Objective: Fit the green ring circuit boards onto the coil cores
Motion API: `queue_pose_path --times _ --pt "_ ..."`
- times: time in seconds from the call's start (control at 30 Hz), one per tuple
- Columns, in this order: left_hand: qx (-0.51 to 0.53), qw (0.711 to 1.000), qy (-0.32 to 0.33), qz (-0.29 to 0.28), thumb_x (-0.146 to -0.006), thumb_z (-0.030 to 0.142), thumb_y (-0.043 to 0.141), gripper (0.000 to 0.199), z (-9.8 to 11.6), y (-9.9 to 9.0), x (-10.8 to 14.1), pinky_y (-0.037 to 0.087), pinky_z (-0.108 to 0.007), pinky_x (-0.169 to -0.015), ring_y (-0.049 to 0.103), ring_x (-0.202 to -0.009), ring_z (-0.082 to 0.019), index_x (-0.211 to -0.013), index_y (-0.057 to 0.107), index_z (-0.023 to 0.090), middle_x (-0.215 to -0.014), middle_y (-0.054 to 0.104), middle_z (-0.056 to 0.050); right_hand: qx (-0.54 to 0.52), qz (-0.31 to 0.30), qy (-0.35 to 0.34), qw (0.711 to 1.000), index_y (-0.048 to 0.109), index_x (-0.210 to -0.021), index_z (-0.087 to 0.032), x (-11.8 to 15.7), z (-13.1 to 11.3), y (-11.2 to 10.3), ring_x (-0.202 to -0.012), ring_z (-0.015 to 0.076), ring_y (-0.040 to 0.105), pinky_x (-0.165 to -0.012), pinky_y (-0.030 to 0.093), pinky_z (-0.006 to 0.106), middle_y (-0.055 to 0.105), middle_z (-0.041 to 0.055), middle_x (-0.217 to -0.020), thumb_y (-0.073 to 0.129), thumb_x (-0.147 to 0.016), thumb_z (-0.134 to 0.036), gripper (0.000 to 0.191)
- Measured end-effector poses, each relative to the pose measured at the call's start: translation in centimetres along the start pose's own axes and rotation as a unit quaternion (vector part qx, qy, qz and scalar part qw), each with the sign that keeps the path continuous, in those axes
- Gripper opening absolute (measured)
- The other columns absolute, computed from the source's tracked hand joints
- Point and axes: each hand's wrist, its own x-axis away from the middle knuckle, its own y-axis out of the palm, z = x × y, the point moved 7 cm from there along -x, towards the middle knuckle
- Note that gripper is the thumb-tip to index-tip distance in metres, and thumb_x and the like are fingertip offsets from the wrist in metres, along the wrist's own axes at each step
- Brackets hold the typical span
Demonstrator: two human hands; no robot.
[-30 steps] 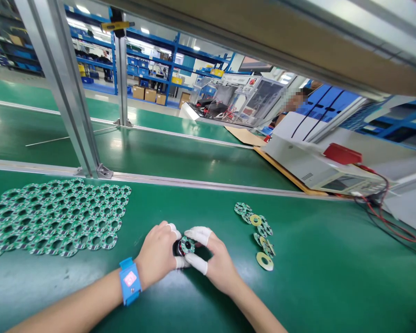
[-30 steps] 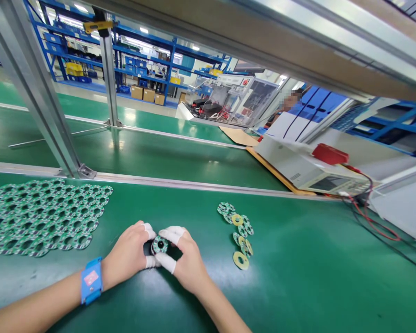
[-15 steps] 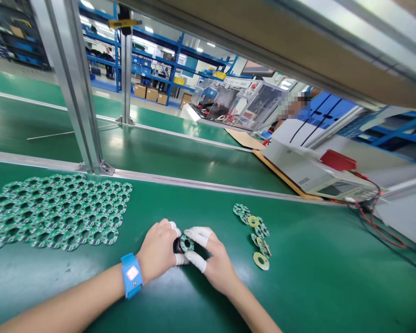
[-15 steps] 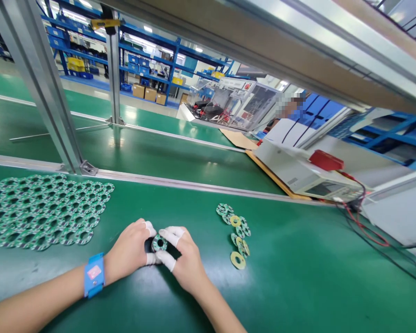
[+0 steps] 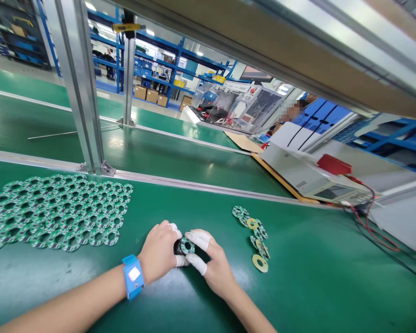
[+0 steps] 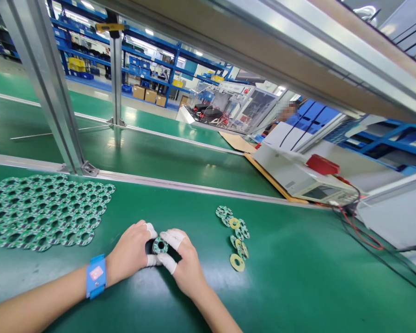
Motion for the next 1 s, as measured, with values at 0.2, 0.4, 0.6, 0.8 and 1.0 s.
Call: queue_pose_path --times 0.2,0.4,0.6,0.8,1.0 --pt "0.004 1.000 0.004 -0.002 -0.076 0.052 0.058 0.034 0.08 0.22 0.06 0.037 -0.034 -0.071 0.049 -0.082 -0.023 -0.076 0.061 0.018 -0.083 0.059 -0.005 0.001 -0.009 0.013 1.000 0.064 -0.111 -0.026 0.04 0.37 0.01 -0.103 0.0275 0.058 -0.087 0.050 0.047 0.067 0.0097 -0.105 0.064 -0.080 -0.036 0.033" --pt "0.011 1.000 -0.003 -0.005 -0.076 0.047 0.062 0.028 -0.06 0.34 0.04 0.036 -0.032 -0.071 0.049 -0.082 -0.022 -0.076 0.060 0.019 -0.083 0.059 -0.004 0.018 0.011 0.018 1.000 0.064 -0.110 -0.025 0.32 0.49 0.25 -0.103 0.0281 0.059 -0.087 0.050 0.048 0.068 0.0095 -0.106 0.062 -0.081 -0.037 0.031" --pt "0.006 1.000 -0.003 -0.012 -0.079 0.045 0.058 0.027 -0.17 0.42 0.03 0.036 -0.033 -0.075 0.049 -0.082 -0.022 -0.076 0.059 0.018 -0.082 0.059 -0.005 0.038 0.031 -0.002 0.999 0.064 -0.108 -0.025 0.09 -0.17 0.18 -0.101 0.0302 0.060 -0.084 0.050 0.052 0.070 0.0088 -0.099 0.065 -0.077 -0.043 0.036" --pt "0.007 1.000 -0.007 -0.020 -0.076 0.041 0.063 0.023 0.14 -0.06 -0.02 0.036 -0.032 -0.070 0.049 -0.080 -0.021 -0.077 0.060 0.018 -0.081 0.059 -0.004 0.014 0.012 0.023 1.000 0.065 -0.105 -0.026 -0.32 -0.10 0.31 -0.104 0.0291 0.058 -0.087 0.047 0.049 0.070 0.0083 -0.098 0.064 -0.077 -0.045 0.034" --pt "0.019 1.000 0.004 -0.020 -0.073 0.036 0.067 0.020 0.17 -0.21 -0.02 0.037 -0.032 -0.070 0.049 -0.079 -0.021 -0.076 0.059 0.018 -0.080 0.059 -0.003 0.001 0.015 0.019 1.000 0.065 -0.105 -0.025 -0.42 -0.17 0.09 -0.104 0.0279 0.059 -0.088 0.045 0.048 0.070 0.0081 -0.099 0.062 -0.078 -0.047 0.034"
